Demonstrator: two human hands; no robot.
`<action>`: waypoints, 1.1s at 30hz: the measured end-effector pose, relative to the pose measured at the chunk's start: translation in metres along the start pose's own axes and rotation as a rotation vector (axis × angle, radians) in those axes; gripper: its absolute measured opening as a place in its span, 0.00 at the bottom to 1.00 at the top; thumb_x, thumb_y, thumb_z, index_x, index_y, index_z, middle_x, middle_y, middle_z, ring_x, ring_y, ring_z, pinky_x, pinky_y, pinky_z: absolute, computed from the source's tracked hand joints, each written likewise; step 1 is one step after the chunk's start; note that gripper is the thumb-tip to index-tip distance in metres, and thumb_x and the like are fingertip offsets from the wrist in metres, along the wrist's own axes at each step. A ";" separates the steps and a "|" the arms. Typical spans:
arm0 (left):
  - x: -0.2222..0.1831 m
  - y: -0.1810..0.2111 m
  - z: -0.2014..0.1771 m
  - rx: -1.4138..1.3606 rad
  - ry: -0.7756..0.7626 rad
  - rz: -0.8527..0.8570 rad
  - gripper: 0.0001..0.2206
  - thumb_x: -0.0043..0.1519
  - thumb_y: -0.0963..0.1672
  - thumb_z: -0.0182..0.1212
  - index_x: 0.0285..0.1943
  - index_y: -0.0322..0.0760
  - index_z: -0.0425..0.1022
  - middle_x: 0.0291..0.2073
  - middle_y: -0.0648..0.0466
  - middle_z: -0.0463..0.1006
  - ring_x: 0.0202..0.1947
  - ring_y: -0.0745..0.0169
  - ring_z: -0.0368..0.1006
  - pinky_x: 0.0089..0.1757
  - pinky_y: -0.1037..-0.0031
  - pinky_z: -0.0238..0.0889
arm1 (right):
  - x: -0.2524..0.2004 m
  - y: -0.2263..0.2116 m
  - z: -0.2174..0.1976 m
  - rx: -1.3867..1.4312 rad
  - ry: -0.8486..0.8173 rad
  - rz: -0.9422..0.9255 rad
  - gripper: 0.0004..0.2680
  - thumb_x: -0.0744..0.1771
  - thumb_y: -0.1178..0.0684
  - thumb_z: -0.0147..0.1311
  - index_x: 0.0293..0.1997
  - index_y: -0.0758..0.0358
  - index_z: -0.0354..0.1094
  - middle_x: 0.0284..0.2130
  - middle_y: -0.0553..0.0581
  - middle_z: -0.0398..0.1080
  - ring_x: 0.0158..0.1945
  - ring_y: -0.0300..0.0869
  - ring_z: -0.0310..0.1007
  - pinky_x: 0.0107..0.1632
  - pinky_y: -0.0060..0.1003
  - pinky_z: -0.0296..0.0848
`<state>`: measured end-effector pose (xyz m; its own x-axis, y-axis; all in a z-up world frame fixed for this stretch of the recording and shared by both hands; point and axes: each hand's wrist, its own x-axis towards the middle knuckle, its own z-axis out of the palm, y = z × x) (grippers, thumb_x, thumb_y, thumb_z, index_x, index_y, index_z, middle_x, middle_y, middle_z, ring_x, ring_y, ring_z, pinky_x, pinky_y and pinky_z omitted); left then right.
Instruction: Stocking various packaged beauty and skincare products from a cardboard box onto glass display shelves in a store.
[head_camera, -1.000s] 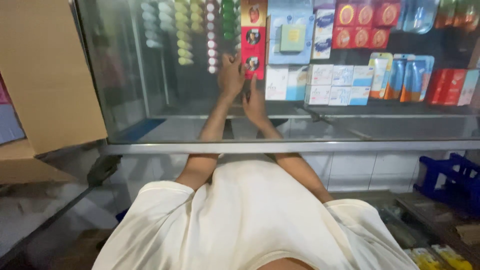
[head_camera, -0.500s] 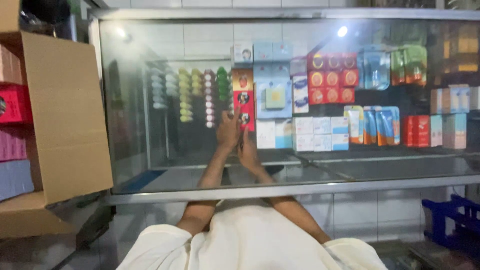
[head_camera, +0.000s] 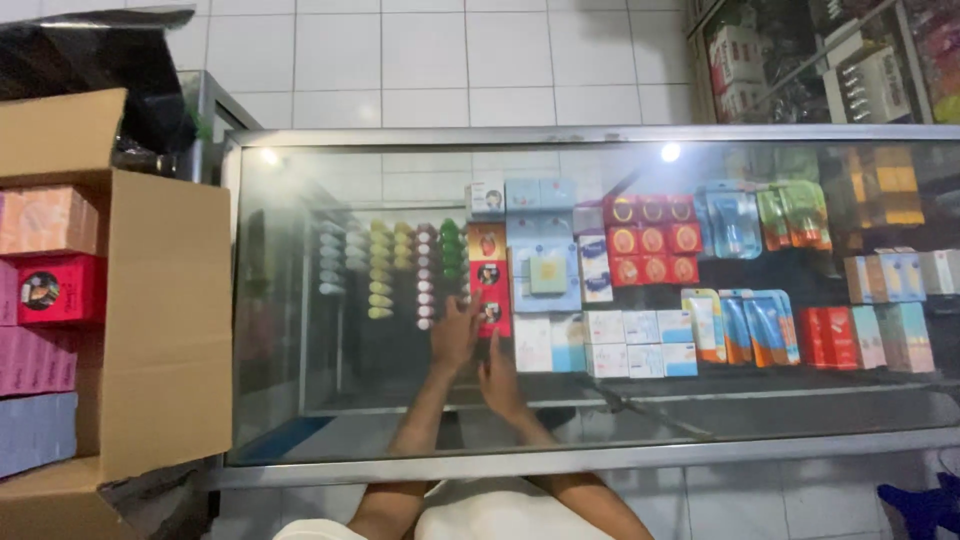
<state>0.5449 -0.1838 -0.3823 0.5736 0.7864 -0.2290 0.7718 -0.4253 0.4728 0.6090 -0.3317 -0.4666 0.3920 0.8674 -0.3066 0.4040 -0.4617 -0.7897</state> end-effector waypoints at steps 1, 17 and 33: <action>0.001 0.004 -0.006 0.004 0.004 -0.003 0.24 0.70 0.59 0.40 0.77 0.73 0.56 0.56 0.48 0.65 0.38 0.36 0.81 0.39 0.53 0.77 | 0.000 -0.008 -0.006 0.003 -0.002 -0.005 0.30 0.68 0.66 0.47 0.80 0.64 0.30 0.68 0.76 0.57 0.69 0.63 0.60 0.66 0.58 0.64; -0.003 0.025 -0.036 -0.078 -0.139 -0.130 0.23 0.70 0.53 0.49 0.76 0.68 0.59 0.59 0.48 0.65 0.48 0.32 0.79 0.45 0.49 0.75 | -0.008 -0.037 -0.021 -0.034 -0.044 0.042 0.30 0.69 0.65 0.46 0.80 0.64 0.31 0.67 0.75 0.57 0.71 0.64 0.57 0.68 0.60 0.60; -0.027 0.010 -0.033 -0.690 0.096 -0.127 0.36 0.71 0.48 0.45 0.82 0.35 0.26 0.77 0.30 0.40 0.69 0.25 0.56 0.57 0.41 0.64 | -0.017 -0.064 -0.040 0.069 -0.101 0.061 0.30 0.72 0.56 0.45 0.79 0.66 0.22 0.45 0.73 0.71 0.46 0.59 0.75 0.49 0.53 0.70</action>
<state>0.5278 -0.1940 -0.3432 0.4395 0.8607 -0.2571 0.4626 0.0286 0.8861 0.6099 -0.3244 -0.3894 0.3279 0.8537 -0.4046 0.3222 -0.5036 -0.8016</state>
